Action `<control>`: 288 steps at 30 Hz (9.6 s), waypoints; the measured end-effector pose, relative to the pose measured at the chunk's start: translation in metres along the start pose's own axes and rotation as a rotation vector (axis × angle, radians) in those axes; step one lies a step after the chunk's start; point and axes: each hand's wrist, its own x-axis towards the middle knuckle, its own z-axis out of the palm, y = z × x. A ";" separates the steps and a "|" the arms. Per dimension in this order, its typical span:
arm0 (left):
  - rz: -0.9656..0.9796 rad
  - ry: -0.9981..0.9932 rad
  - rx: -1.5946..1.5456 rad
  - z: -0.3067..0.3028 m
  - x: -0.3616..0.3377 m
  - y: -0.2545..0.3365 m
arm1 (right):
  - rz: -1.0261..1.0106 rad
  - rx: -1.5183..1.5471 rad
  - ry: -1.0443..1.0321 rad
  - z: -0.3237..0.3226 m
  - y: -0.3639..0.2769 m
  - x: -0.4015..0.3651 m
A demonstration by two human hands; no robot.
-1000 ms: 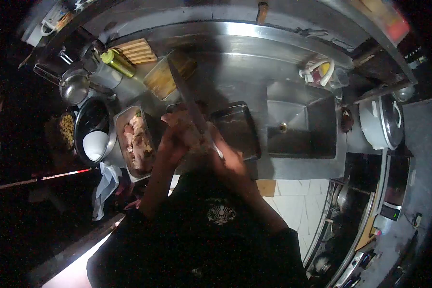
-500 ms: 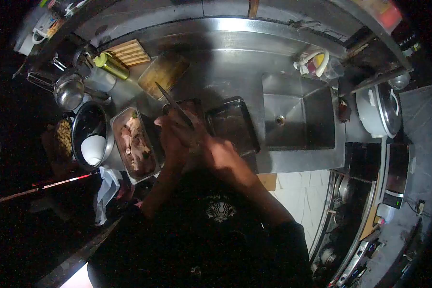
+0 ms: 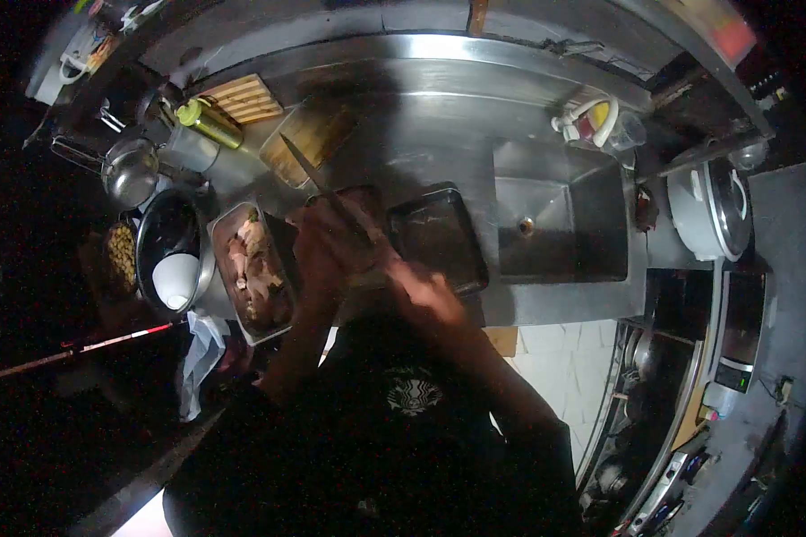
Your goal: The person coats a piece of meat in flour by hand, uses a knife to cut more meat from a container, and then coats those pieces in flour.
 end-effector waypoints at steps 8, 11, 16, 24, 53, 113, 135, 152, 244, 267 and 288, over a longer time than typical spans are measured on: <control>-0.039 0.125 -0.293 0.001 0.020 0.069 | 0.214 0.057 -0.214 0.010 0.000 -0.021; -0.096 0.135 -0.210 -0.010 0.019 0.068 | 0.146 0.055 -0.145 0.009 -0.002 -0.026; -0.080 0.128 -0.235 0.004 0.001 0.064 | -0.147 0.211 0.106 0.011 -0.001 0.014; 0.081 0.163 -0.394 -0.003 0.019 0.102 | -0.025 0.214 -0.087 0.039 0.023 -0.016; -0.077 0.014 -0.453 -0.004 0.032 0.089 | -0.072 0.278 0.040 0.040 0.012 -0.008; -0.542 -1.150 -0.992 -0.010 0.005 0.067 | 0.093 0.251 -0.321 -0.033 0.039 -0.036; -0.503 -0.835 -0.698 -0.053 0.055 0.017 | -0.141 0.162 -0.020 -0.030 0.015 -0.039; -0.493 -0.606 -0.197 -0.008 -0.008 0.074 | -0.076 0.168 -0.047 -0.028 0.011 -0.039; -0.054 -0.496 0.188 -0.085 -0.017 -0.095 | 0.648 0.349 0.142 0.125 0.091 -0.077; 0.311 -0.204 1.086 -0.220 0.050 -0.002 | 0.091 0.109 0.061 0.181 0.170 0.083; 0.037 -0.489 0.733 -0.052 0.296 0.022 | 0.202 0.230 -0.092 0.229 0.204 0.136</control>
